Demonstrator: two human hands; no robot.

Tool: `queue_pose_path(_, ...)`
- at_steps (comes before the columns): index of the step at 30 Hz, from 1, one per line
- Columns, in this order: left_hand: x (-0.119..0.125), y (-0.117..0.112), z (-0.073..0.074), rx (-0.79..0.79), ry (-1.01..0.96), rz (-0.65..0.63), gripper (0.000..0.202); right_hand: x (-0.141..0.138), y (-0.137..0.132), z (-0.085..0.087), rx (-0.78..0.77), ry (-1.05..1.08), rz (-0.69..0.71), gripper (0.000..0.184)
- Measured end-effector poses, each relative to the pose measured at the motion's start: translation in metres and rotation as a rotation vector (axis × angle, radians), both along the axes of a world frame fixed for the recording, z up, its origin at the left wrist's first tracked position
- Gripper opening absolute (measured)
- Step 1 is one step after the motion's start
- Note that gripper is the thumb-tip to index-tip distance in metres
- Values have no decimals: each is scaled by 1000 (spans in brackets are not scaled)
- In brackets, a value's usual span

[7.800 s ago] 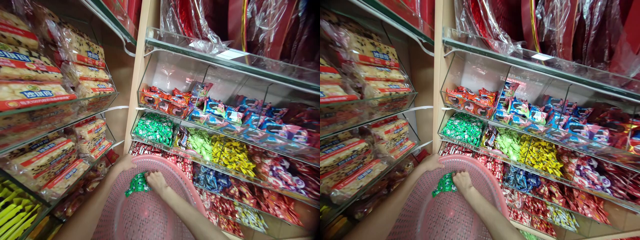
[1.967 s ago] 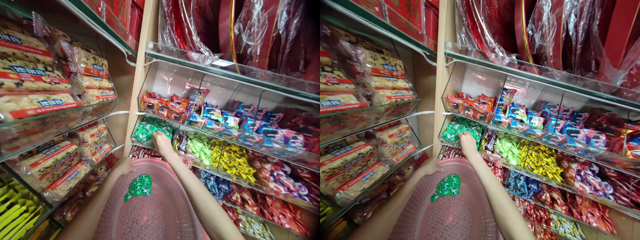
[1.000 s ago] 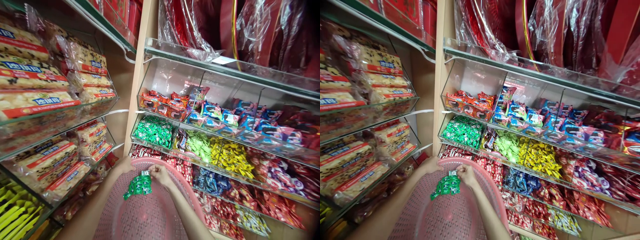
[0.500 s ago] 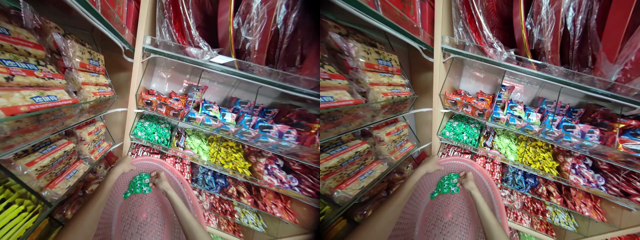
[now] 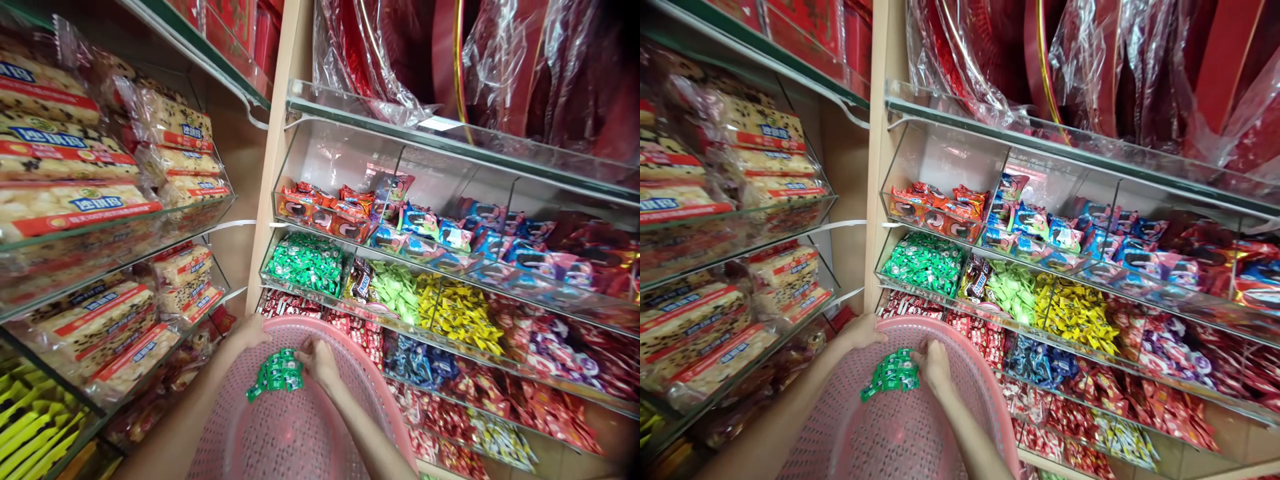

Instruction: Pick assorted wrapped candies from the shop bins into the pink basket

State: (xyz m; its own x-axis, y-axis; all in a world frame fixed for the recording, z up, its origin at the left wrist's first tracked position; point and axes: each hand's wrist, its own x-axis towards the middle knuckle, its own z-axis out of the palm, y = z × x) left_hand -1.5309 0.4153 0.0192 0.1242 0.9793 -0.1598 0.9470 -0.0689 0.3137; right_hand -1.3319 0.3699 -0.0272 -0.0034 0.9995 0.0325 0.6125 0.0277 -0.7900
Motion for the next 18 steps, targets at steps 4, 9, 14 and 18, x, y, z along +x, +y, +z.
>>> queue_pose_path(4,5,4,-1,7,-5,-8,40,-4,2,70,219,-273,136,14)
queue_pose_path(9,7,6,1,-3,-13,-21,39,-9,22,154,404,-501,175,15)
queue_pose_path(14,1,1,5,-7,-36,-6,34,-7,52,183,477,-921,-59,20)
queue_pose_path(18,-4,-2,6,-21,-39,19,34,-5,70,181,456,-1053,-94,22)
